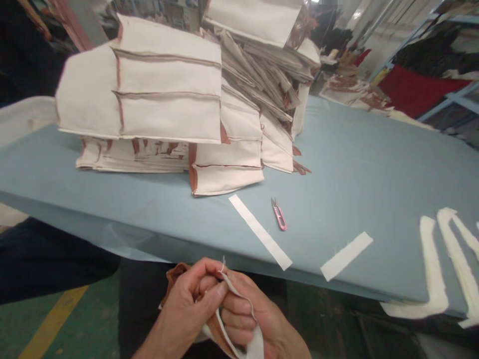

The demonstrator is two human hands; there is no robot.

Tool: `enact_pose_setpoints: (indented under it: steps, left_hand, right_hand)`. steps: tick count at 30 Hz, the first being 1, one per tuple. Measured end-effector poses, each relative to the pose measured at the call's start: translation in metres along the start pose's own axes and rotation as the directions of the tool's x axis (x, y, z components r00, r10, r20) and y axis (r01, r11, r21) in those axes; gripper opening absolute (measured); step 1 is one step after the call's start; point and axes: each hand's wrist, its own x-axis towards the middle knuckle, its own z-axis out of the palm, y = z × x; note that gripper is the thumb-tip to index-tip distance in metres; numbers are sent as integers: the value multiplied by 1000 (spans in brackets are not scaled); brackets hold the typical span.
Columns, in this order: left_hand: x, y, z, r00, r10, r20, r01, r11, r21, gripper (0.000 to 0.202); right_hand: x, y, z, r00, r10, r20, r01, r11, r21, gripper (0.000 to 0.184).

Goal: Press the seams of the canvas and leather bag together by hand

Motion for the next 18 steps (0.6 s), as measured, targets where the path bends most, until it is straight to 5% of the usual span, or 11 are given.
enact_pose_setpoints:
  steps: [11, 14, 16, 18]
  left_hand:
    - [-14, -3, -3, 997, 29, -74, -29, 1000, 2, 22]
    - [-16, -4, -3, 997, 36, -66, -35, 999, 2, 25]
    - [-17, -5, -3, 1000, 8, -9, -8, 998, -61, 30]
    - [-16, -8, -5, 997, -36, 69, 45, 990, -133, 36]
  right_hand:
    - [8, 14, 2, 998, 42, 39, -43, 999, 31, 36]
    - [8, 21, 1, 999, 42, -33, -44, 995, -86, 40]
    - [4, 24, 0, 987, -41, -158, 3, 973, -232, 49]
    - [-5, 21, 1, 916, -296, -271, 128, 855, -503, 56]
